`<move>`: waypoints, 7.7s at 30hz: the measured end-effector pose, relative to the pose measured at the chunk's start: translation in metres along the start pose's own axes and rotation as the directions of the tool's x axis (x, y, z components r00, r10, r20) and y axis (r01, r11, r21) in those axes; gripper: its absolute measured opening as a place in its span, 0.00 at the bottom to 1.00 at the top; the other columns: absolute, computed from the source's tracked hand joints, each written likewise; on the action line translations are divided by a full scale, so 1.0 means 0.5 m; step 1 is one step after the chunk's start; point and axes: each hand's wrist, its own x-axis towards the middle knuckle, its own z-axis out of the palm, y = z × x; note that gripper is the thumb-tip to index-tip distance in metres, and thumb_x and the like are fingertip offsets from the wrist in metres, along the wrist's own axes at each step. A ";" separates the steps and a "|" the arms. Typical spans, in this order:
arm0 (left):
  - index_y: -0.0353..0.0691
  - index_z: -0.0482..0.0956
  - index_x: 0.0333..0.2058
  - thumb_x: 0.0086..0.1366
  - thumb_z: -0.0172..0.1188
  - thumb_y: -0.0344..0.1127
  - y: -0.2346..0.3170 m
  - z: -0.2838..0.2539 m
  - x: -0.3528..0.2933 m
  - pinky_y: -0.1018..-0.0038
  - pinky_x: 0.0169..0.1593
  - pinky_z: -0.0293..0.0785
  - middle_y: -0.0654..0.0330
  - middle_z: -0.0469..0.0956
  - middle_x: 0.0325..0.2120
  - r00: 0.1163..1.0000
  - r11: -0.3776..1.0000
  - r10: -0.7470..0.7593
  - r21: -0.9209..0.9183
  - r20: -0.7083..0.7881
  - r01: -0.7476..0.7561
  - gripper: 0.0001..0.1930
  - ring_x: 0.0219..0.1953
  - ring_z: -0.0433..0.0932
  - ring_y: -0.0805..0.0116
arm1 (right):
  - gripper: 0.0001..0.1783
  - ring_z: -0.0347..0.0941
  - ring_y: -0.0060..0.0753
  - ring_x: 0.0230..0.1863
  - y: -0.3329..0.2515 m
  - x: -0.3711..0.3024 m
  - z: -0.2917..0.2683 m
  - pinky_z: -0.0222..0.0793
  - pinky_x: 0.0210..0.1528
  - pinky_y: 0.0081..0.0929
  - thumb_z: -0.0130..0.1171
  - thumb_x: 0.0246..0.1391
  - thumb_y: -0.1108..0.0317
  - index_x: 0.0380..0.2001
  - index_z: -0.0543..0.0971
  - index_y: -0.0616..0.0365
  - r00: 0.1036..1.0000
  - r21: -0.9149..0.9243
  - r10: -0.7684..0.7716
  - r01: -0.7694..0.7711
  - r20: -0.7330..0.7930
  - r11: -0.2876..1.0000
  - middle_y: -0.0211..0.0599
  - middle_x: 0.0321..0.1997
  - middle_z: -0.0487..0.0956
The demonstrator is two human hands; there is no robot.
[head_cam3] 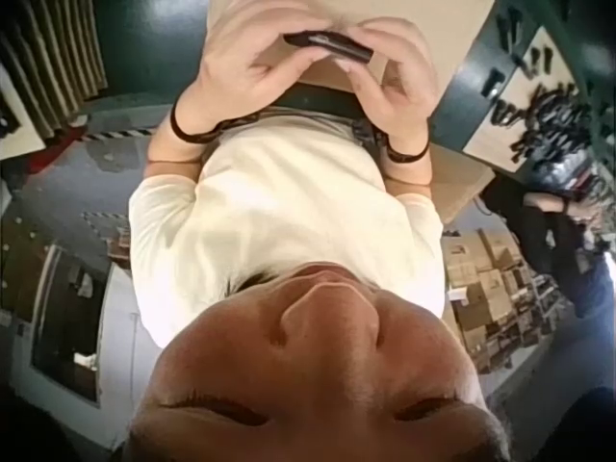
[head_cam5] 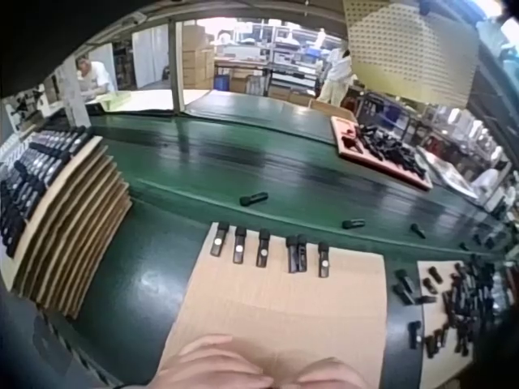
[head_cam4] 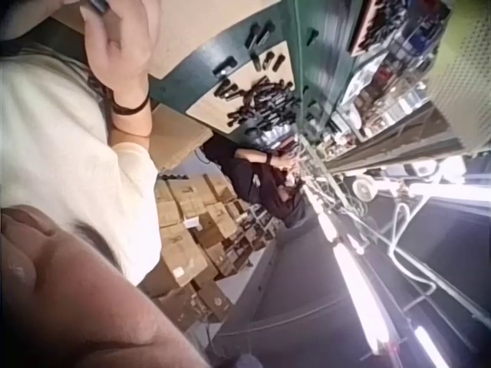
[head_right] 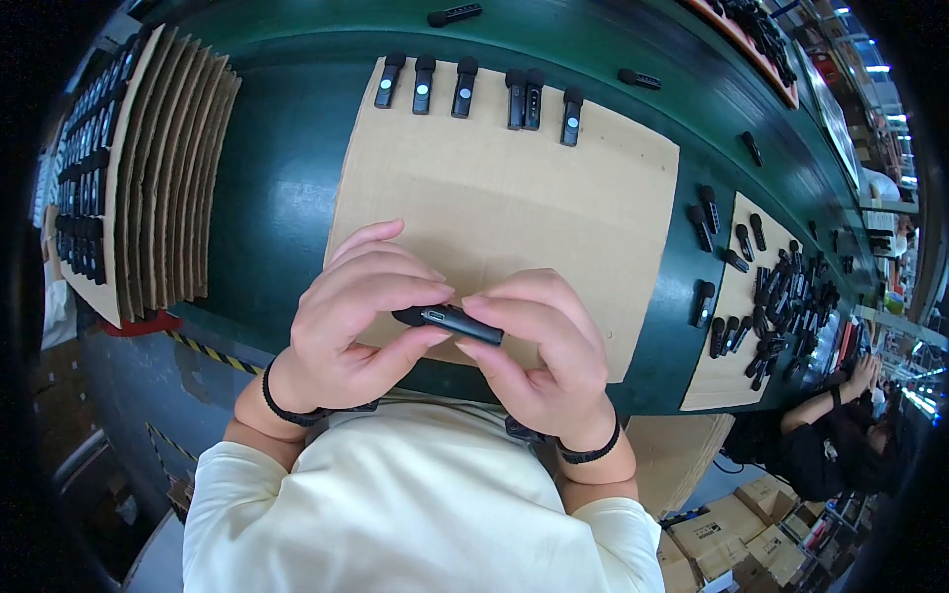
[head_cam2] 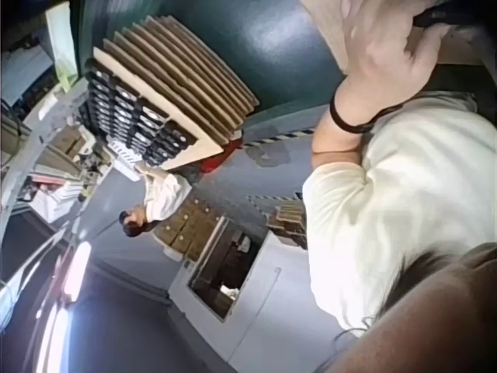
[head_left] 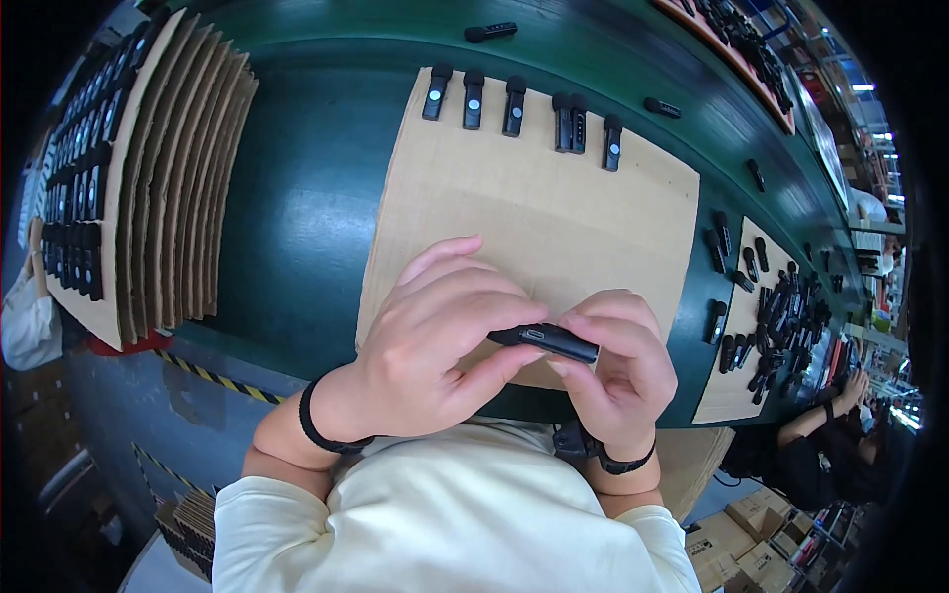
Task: The person picks up a microphone, turns it over, and places it on a cardboard sheet. After filling the sheet, the person moves it to a stack and places a new cardboard sheet on the workspace to continue the process.
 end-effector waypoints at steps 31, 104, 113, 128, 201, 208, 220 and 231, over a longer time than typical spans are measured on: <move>0.39 0.80 0.38 0.46 0.71 0.30 0.015 -0.043 0.031 0.52 0.57 0.67 0.58 0.77 0.32 0.982 0.988 0.099 0.099 0.162 -0.116 0.18 0.35 0.76 0.58 | 0.13 0.73 0.25 0.37 -0.059 0.082 -0.066 0.69 0.40 0.20 0.64 0.50 0.77 0.39 0.76 0.66 0.814 -0.082 0.353 -0.357 0.461 0.930 0.37 0.36 0.76; 0.31 0.76 0.44 0.61 0.63 0.25 -0.130 -0.247 0.222 0.78 0.49 0.73 0.58 0.79 0.37 0.959 0.904 -0.155 -0.425 -0.238 0.040 0.13 0.40 0.78 0.73 | 0.12 0.78 0.36 0.41 0.158 0.325 -0.251 0.74 0.47 0.28 0.64 0.48 0.76 0.38 0.78 0.65 0.865 -0.746 0.474 -0.207 0.162 0.633 0.42 0.39 0.76; 0.32 0.76 0.44 0.56 0.67 0.23 -0.083 -0.131 0.186 0.75 0.51 0.71 0.59 0.77 0.39 0.977 0.798 -0.153 -0.564 0.151 0.212 0.16 0.44 0.76 0.72 | 0.12 0.77 0.44 0.38 0.083 -0.066 -0.344 0.73 0.41 0.32 0.65 0.45 0.72 0.36 0.80 0.62 0.733 -0.785 0.608 -0.556 -0.306 0.275 0.43 0.35 0.77; 0.35 0.79 0.43 0.55 0.68 0.23 -0.083 -0.069 0.172 0.76 0.48 0.73 0.62 0.78 0.39 0.953 0.833 -0.107 -0.498 0.284 0.242 0.15 0.39 0.76 0.74 | 0.21 0.72 0.29 0.33 0.087 -0.085 -0.291 0.70 0.37 0.23 0.63 0.46 0.78 0.46 0.74 0.58 0.812 -0.773 0.452 -0.538 -0.370 0.335 0.38 0.50 0.73; 0.40 0.76 0.41 0.53 0.68 0.39 -0.064 -0.067 0.155 0.63 0.43 0.70 0.59 0.75 0.33 0.823 0.934 0.181 0.168 0.539 -0.315 0.18 0.40 0.75 0.58 | 0.15 0.70 0.13 0.35 0.089 0.150 -0.183 0.67 0.39 0.12 0.58 0.57 0.79 0.47 0.71 0.62 0.786 -0.169 0.612 -0.594 0.082 0.786 0.25 0.35 0.74; 0.37 0.74 0.39 0.55 0.67 0.41 -0.094 -0.060 0.146 0.61 0.46 0.71 0.54 0.76 0.35 0.732 0.937 -0.056 0.289 0.679 -0.197 0.18 0.43 0.75 0.54 | 0.10 0.67 0.11 0.32 0.207 0.209 -0.260 0.65 0.35 0.12 0.60 0.58 0.75 0.43 0.75 0.62 0.786 -0.508 0.618 -0.531 0.001 0.678 0.23 0.32 0.74; 0.37 0.74 0.38 0.54 0.68 0.41 -0.098 -0.061 0.149 0.61 0.46 0.71 0.54 0.76 0.34 0.739 0.940 -0.059 0.287 0.671 -0.186 0.18 0.42 0.76 0.53 | 0.10 0.67 0.13 0.31 0.262 0.242 -0.265 0.67 0.37 0.16 0.59 0.59 0.70 0.43 0.78 0.62 0.681 -0.478 0.732 -0.647 -0.014 0.593 0.23 0.29 0.75; 0.37 0.74 0.39 0.54 0.69 0.40 -0.098 -0.066 0.153 0.62 0.46 0.71 0.53 0.77 0.35 0.744 0.955 -0.049 0.250 0.667 -0.161 0.19 0.43 0.76 0.53 | 0.12 0.75 0.27 0.38 0.393 0.268 -0.439 0.71 0.44 0.24 0.61 0.56 0.71 0.44 0.79 0.61 0.819 -0.727 0.549 -0.477 -0.166 0.493 0.34 0.34 0.80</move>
